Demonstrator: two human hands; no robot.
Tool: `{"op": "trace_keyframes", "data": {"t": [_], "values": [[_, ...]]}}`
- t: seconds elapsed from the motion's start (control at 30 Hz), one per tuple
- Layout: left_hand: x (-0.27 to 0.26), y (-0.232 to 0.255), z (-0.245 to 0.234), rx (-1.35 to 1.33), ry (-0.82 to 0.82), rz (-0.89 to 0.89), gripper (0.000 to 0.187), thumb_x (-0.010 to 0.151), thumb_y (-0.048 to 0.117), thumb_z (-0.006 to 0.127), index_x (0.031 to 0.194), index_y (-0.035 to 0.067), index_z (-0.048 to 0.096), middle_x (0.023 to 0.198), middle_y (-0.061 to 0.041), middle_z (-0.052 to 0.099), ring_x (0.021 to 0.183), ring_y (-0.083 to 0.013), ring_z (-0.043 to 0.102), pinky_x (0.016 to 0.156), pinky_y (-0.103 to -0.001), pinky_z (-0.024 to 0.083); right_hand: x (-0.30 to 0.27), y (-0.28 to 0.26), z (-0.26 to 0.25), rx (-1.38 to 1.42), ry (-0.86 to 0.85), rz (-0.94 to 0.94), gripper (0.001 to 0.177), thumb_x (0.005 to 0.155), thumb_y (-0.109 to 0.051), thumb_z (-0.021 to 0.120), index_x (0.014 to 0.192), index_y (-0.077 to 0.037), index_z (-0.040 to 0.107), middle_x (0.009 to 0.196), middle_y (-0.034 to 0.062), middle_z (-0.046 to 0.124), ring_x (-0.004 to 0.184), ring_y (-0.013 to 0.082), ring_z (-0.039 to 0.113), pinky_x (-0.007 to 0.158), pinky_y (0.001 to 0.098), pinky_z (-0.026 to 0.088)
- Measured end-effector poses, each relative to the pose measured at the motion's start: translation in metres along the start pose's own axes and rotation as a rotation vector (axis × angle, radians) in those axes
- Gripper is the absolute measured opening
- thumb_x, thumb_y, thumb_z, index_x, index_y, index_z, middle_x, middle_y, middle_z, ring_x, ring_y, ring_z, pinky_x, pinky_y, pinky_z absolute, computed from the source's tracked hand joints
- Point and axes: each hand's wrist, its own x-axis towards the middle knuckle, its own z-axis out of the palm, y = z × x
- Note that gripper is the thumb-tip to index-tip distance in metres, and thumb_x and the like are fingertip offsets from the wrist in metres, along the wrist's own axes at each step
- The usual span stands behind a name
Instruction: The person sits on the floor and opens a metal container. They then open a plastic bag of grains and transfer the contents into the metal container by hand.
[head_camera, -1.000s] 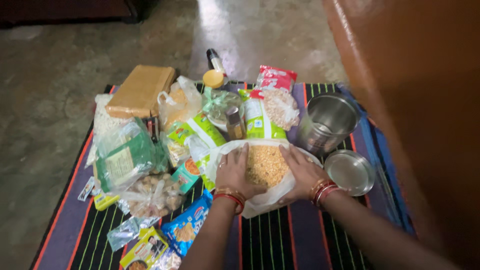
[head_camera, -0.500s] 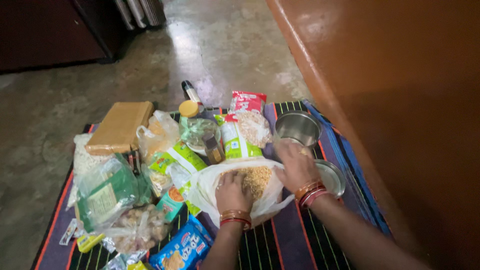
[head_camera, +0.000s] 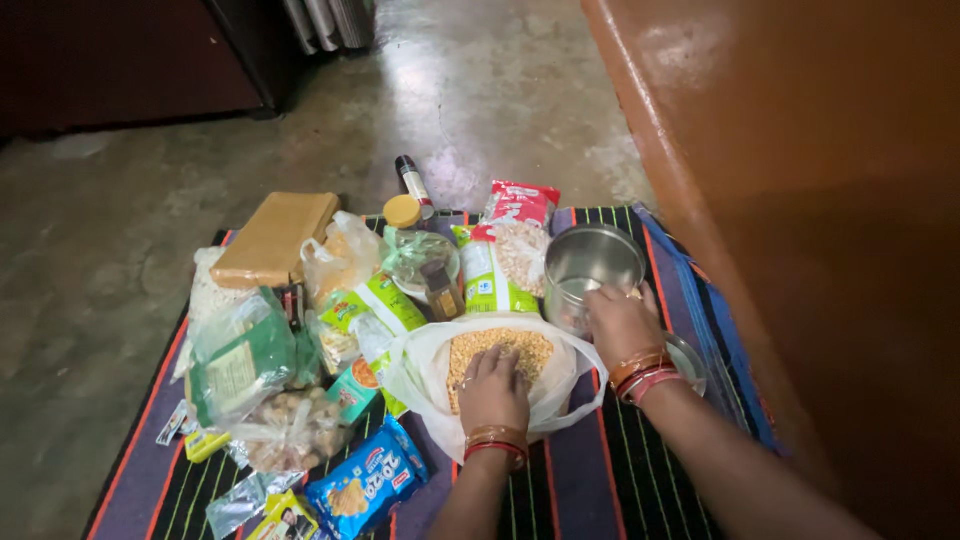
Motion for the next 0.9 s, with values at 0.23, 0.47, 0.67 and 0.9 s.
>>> {"op": "trace_keyframes", "data": {"t": [0.23, 0.47, 0.67, 0.9], "values": [[0.014, 0.005, -0.031, -0.032, 0.136, -0.198, 0.024, 0.085, 0.014, 0.067, 0.107, 0.008, 0.073, 0.116, -0.014, 0.068, 0.112, -0.0366, 0.061, 0.098, -0.048, 0.048, 0.023, -0.056, -0.025, 0.092, 0.123, -0.314, 0.014, 0.087, -0.013, 0.061, 0.1, -0.014, 0.068, 0.094, 0.0049, 0.065, 0.101, 0.0296, 0.065, 0.114, 0.0605, 0.033], [-0.013, -0.033, -0.062, 0.129, 0.221, -0.3, 0.033, 0.082, 0.01, 0.064, 0.115, 0.005, 0.066, 0.12, -0.018, 0.062, 0.115, -0.0396, 0.055, 0.099, -0.049, 0.044, 0.04, -0.151, -0.007, 0.289, 0.168, -0.541, 0.018, 0.084, -0.009, 0.063, 0.1, -0.015, 0.068, 0.094, 0.0044, 0.063, 0.102, 0.0268, 0.065, 0.114, 0.0605, 0.033], [-0.016, -0.058, -0.072, 0.174, 0.356, -0.458, 0.037, 0.088, 0.018, 0.064, 0.122, 0.002, 0.061, 0.131, -0.021, 0.059, 0.122, -0.0431, 0.053, 0.105, -0.05, 0.042, 0.038, -0.196, 0.0, 0.501, 0.068, -0.617, 0.021, 0.077, -0.014, 0.064, 0.098, -0.013, 0.068, 0.09, 0.004, 0.061, 0.099, 0.0268, 0.063, 0.114, 0.0579, 0.034], [-0.086, -0.086, -0.102, 0.359, -0.055, -0.263, 0.072, 0.064, 0.042, 0.071, 0.127, 0.009, 0.062, 0.144, -0.02, 0.052, 0.139, -0.0451, 0.039, 0.108, -0.073, 0.015, 0.021, -0.206, 0.021, 0.409, 0.097, -0.657, 0.018, 0.087, -0.009, 0.064, 0.103, -0.013, 0.071, 0.094, 0.0034, 0.062, 0.101, 0.025, 0.062, 0.117, 0.0568, 0.035]]}}
